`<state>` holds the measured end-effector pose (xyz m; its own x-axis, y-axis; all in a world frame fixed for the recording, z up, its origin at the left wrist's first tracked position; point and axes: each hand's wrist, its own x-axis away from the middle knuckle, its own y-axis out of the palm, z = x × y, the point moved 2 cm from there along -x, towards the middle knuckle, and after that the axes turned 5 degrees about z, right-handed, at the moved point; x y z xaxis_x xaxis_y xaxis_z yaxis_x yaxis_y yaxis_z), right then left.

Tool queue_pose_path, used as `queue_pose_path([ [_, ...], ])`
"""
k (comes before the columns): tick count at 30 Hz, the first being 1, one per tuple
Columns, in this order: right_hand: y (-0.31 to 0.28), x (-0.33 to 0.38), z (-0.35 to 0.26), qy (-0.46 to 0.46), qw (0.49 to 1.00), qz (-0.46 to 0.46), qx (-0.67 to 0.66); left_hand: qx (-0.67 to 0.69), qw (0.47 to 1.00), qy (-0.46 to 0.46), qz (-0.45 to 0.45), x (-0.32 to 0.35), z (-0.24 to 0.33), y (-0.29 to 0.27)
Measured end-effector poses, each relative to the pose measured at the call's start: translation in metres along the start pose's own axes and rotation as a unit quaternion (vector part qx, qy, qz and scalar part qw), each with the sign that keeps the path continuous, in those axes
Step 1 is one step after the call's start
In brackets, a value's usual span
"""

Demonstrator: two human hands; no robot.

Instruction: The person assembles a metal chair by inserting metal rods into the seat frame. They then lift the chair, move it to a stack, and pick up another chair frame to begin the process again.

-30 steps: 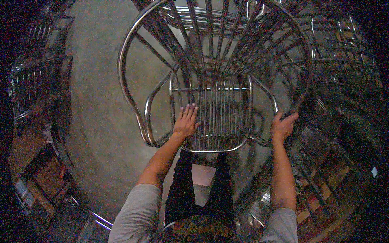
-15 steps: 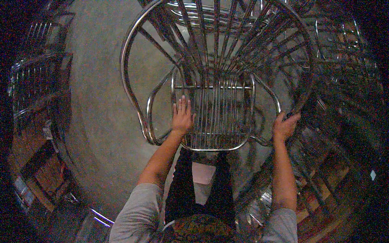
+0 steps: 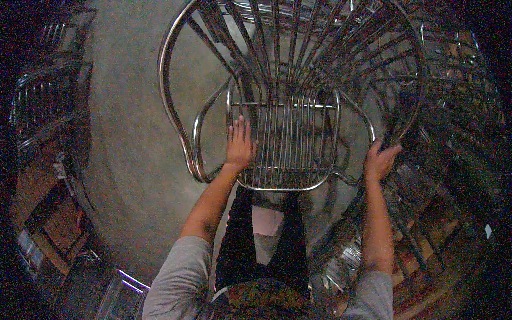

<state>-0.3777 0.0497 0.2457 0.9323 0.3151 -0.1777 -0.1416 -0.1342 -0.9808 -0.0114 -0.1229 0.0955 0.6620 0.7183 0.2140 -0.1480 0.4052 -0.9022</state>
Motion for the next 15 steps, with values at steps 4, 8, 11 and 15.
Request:
queue_pose_path([
  [4,-0.0039,-0.0009,-0.0018,0.028,0.999,-0.038,-0.022,-0.015,1.000,0.007,0.013,-0.0006,-0.0039,0.0026],
  [8,-0.0021,-0.0029,-0.0004,0.028,0.999,-0.046,-0.007,0.013,1.000,0.008,0.015,-0.0011,-0.0049,0.0005],
  [11,0.0018,-0.0037,0.0024,0.026,0.999,-0.031,-0.004,0.014,1.000,-0.001,0.012,-0.0014,-0.0017,-0.0016],
  [15,0.0051,-0.0038,0.0067,0.019,0.999,-0.029,-0.006,-0.009,1.000,-0.006,0.015,-0.0027,0.0045,-0.0012],
])
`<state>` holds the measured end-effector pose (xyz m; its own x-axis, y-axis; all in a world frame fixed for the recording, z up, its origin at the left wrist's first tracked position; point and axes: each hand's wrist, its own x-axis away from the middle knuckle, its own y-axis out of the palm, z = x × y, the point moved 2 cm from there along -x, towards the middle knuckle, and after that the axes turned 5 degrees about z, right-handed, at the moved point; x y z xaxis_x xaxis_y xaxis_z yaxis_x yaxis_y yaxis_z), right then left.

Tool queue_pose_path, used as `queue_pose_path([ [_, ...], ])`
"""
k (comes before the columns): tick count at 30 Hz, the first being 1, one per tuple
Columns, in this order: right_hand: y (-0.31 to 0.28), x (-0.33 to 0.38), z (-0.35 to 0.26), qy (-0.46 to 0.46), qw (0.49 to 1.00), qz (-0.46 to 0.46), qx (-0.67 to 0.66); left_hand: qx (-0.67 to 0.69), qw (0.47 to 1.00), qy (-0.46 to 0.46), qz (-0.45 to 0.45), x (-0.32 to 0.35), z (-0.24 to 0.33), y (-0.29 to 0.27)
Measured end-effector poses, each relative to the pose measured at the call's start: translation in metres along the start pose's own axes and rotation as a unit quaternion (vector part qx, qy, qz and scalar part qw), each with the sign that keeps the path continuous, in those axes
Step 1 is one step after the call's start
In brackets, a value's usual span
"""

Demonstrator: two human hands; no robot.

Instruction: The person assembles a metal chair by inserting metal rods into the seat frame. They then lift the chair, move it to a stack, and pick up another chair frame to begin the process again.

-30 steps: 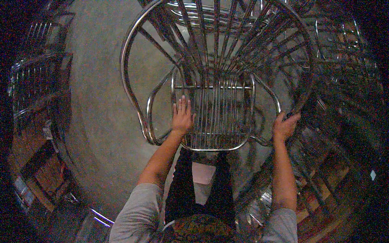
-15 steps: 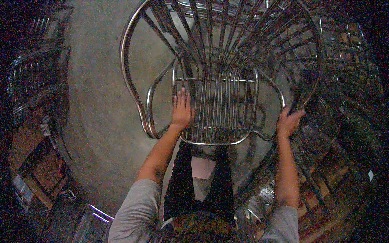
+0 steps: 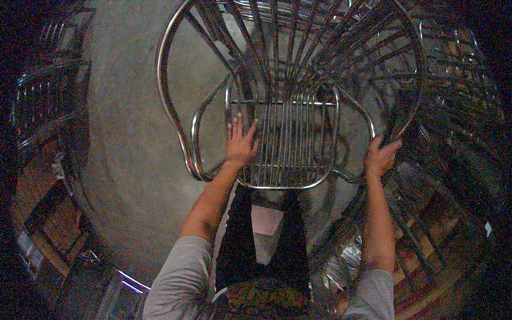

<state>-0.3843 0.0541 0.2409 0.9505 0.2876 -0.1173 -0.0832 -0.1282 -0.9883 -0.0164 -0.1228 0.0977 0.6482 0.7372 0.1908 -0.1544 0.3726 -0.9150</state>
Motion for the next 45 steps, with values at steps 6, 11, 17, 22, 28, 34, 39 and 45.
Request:
queue_pose_path([
  [6,0.003,0.000,0.004,-0.012,1.000,0.020,0.000,0.007,1.000,-0.012,0.019,-0.001,0.005,0.003],
  [11,0.004,0.001,0.004,-0.056,0.994,0.093,-0.010,0.013,1.000,-0.014,0.019,0.000,0.007,0.003],
  [17,0.002,0.000,0.003,-0.022,0.999,0.037,-0.010,0.003,1.000,-0.008,0.021,-0.001,0.007,0.003],
  [22,0.002,-0.003,0.003,-0.021,0.999,0.020,0.013,0.014,1.000,-0.012,0.018,-0.002,0.007,0.000],
  [28,-0.001,-0.001,0.000,-0.011,1.000,0.001,-0.021,-0.010,1.000,-0.013,0.000,-0.002,0.011,0.001],
  [34,-0.002,0.003,-0.005,0.007,1.000,0.001,0.003,-0.046,0.999,0.006,0.003,-0.005,0.014,0.012],
  [39,0.001,0.001,-0.001,-0.004,1.000,0.023,0.004,-0.073,0.996,0.029,0.029,-0.004,0.016,0.018],
  [45,0.005,0.000,0.004,-0.025,0.999,0.043,0.011,-0.035,0.998,0.040,0.037,-0.004,0.016,0.017],
])
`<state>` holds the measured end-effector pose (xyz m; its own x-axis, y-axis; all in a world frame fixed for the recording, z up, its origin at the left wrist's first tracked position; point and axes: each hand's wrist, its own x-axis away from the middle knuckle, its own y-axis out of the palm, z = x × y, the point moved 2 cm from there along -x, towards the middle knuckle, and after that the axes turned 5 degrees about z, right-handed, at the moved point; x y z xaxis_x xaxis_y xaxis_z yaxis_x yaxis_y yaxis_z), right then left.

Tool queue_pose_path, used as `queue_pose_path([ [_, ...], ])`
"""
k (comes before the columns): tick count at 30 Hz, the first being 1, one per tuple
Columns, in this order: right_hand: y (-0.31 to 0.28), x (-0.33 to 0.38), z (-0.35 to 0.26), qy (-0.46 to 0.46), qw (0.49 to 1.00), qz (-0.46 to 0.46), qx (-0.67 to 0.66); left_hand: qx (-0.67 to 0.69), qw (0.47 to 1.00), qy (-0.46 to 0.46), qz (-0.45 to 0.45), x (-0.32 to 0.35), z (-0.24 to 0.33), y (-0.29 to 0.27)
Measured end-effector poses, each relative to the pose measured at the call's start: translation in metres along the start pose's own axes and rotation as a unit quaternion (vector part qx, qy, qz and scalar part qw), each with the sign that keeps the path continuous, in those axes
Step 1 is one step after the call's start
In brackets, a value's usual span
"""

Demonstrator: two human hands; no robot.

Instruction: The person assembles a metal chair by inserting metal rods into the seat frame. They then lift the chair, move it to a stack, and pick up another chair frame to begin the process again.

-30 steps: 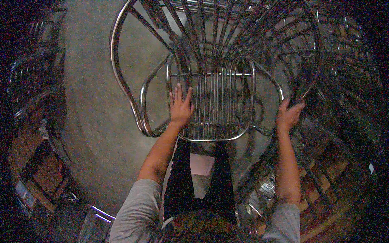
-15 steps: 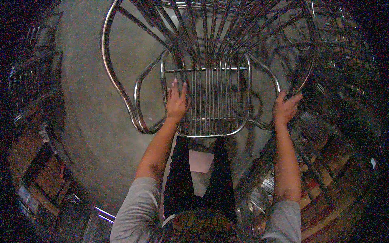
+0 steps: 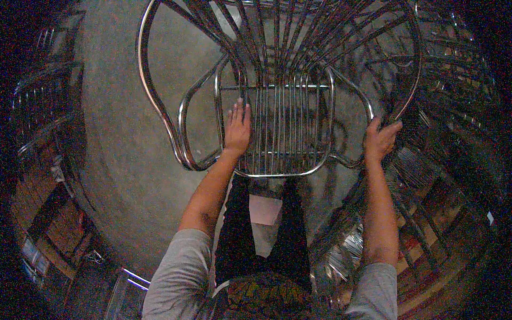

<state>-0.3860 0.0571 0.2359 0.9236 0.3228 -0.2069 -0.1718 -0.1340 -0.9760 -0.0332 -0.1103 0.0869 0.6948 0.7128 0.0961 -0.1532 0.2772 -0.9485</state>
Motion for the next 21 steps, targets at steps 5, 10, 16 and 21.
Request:
queue_pose_path([
  [5,0.002,0.002,-0.001,-0.007,1.000,0.028,-0.001,0.004,1.000,0.008,0.010,-0.001,-0.002,-0.002],
  [10,0.003,0.002,-0.002,-0.027,0.998,0.052,-0.018,0.063,0.997,-0.023,-0.021,0.001,-0.013,-0.001],
  [16,0.005,0.001,-0.003,-0.014,0.999,0.031,-0.009,0.077,0.997,-0.018,0.010,0.004,-0.023,-0.003],
  [21,0.003,0.003,-0.008,-0.010,0.999,0.023,-0.035,0.012,0.999,-0.024,0.035,0.006,-0.023,-0.007],
])
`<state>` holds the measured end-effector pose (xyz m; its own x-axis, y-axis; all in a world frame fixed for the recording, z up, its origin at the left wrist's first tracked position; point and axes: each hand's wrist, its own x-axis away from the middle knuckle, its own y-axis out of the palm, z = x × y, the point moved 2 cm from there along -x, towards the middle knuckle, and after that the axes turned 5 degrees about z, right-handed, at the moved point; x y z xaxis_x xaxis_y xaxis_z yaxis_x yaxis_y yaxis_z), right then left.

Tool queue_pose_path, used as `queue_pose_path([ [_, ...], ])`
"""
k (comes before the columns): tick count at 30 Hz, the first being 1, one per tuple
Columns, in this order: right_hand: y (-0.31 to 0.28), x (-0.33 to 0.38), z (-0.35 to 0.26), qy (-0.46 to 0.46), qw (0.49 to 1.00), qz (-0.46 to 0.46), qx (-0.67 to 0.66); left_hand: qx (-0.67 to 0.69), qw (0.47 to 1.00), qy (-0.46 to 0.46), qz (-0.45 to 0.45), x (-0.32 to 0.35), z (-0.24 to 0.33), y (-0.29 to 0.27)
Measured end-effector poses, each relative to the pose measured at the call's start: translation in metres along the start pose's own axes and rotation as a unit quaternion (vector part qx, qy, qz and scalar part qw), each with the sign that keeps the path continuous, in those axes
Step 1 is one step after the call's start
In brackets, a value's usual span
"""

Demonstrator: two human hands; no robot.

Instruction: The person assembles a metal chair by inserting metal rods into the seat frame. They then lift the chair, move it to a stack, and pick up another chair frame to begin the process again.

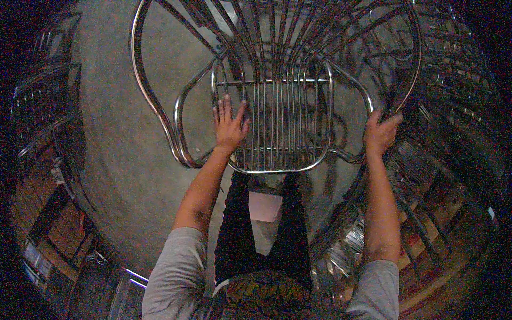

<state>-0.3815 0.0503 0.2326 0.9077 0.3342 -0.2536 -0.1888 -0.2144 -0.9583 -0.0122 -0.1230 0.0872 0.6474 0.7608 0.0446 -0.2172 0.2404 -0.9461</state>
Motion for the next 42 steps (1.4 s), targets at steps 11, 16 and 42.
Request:
queue_pose_path([
  [11,0.001,-0.001,-0.005,0.011,1.000,-0.012,0.022,0.069,0.997,-0.030,0.017,0.006,-0.028,-0.004],
  [16,0.005,0.001,-0.003,0.006,1.000,0.007,0.030,0.179,0.974,-0.121,0.074,0.021,-0.031,-0.009],
  [42,-0.007,0.099,-0.053,-0.263,0.951,-0.058,-0.152,0.203,0.944,-0.247,-0.077,0.058,-0.060,0.051],
])
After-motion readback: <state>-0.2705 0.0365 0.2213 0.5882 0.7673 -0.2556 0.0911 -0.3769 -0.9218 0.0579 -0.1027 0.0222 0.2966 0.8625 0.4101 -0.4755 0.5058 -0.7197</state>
